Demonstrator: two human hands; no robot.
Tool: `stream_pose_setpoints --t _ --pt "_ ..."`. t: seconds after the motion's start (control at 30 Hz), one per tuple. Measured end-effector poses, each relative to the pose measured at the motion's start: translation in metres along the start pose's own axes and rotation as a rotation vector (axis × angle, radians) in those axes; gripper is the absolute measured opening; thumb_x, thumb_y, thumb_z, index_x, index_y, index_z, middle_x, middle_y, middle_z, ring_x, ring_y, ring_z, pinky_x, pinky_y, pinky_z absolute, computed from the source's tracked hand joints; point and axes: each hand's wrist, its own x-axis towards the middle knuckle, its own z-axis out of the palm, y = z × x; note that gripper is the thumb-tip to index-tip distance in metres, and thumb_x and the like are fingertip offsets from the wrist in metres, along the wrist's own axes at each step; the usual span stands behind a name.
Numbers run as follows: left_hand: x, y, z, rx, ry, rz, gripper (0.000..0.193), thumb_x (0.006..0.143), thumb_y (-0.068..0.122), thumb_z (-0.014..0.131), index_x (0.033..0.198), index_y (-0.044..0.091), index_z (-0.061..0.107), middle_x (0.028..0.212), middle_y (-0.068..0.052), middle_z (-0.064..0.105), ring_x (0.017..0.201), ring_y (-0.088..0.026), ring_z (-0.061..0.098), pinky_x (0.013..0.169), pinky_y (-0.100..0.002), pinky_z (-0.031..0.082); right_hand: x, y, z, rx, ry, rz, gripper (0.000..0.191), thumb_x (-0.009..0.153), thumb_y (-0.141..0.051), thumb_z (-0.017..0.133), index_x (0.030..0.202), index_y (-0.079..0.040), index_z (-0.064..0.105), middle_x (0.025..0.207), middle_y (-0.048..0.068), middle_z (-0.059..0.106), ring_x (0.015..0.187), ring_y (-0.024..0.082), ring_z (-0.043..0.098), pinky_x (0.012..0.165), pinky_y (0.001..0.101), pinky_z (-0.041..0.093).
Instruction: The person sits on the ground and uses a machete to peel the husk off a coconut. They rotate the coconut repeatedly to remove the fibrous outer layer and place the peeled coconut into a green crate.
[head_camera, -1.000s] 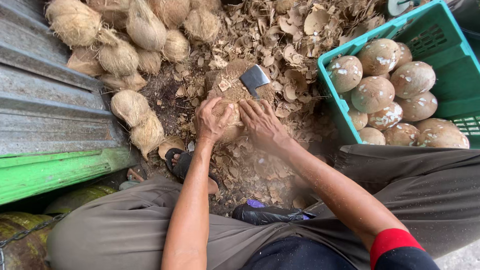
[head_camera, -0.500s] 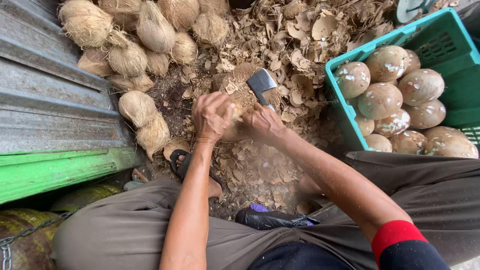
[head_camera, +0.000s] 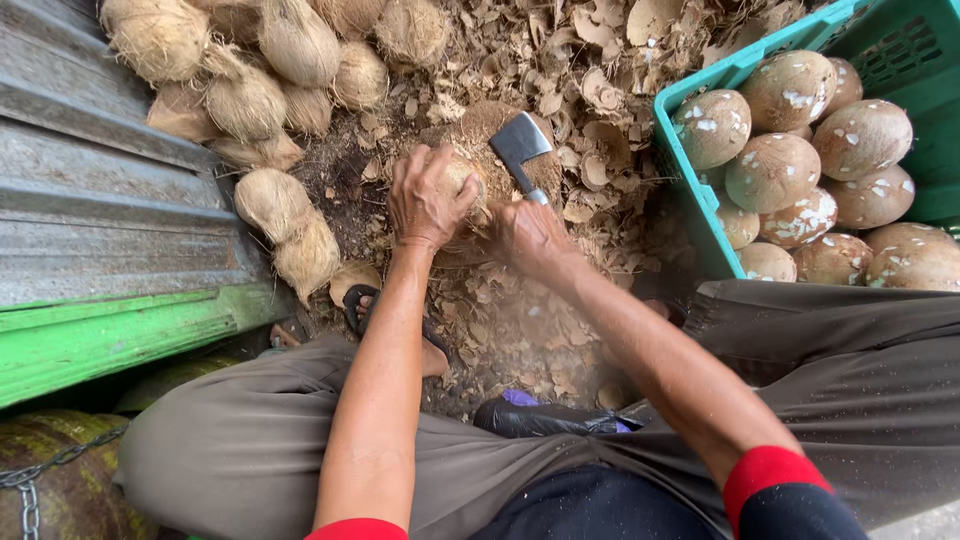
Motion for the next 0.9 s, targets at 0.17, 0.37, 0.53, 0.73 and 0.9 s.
stream_pose_setpoints --t 0.17,0.37,0.53,0.73,0.9 --pt "0.014 0.002 0.0 -0.121 -0.023 -0.443 0.045 0.098 0.061 0.06 0.11 0.019 0.069 0.116 -0.01 0.067 0.102 -0.026 0.066 0.088 -0.044 0.055 -0.057 -0.048 -0.008 0.173 -0.004 0.214 0.033 0.1 -0.033 0.068 0.093 0.0 0.07 0.059 0.01 0.064 0.039 0.014 0.053 0.038 0.0305 0.046" --pt "0.025 0.002 -0.004 -0.187 -0.065 -0.554 0.059 0.08 0.064 0.071 0.12 0.022 0.06 0.132 -0.017 0.055 0.113 -0.034 0.058 0.081 -0.054 0.054 -0.081 -0.052 -0.011 0.361 -0.184 0.411 0.047 0.096 -0.03 0.065 0.137 -0.008 0.056 0.059 0.011 0.069 0.036 0.016 0.054 0.028 0.0273 0.044" --pt "0.028 0.002 -0.007 -0.365 0.03 -0.026 0.112 0.051 0.066 0.095 0.138 0.01 0.051 0.135 -0.028 0.049 0.123 -0.044 0.052 0.09 -0.069 0.045 -0.073 -0.042 -0.007 0.092 0.112 0.044 0.041 0.094 -0.028 0.07 0.132 -0.015 0.062 0.065 0.005 0.065 0.043 0.008 0.054 0.044 0.0259 0.045" --pt "0.026 0.003 -0.012 -0.653 0.04 -0.707 0.105 0.053 0.069 0.086 0.132 0.011 0.049 0.127 -0.013 0.06 0.102 -0.029 0.067 0.081 -0.048 0.061 -0.121 -0.058 -0.028 -0.273 -0.094 -0.096 0.038 0.095 -0.023 0.063 0.132 -0.014 0.061 0.06 0.008 0.061 0.038 0.018 0.051 0.027 0.0323 0.044" --pt "0.02 0.005 -0.014 -0.44 -0.099 -0.757 0.092 0.071 0.077 0.073 0.13 0.011 0.051 0.12 -0.012 0.061 0.099 -0.025 0.066 0.077 -0.044 0.059 -0.186 -0.025 -0.021 -0.324 -0.71 -0.063 0.04 0.097 -0.042 0.065 0.119 -0.009 0.062 0.082 0.01 0.067 0.061 0.021 0.062 0.049 0.0356 0.051"
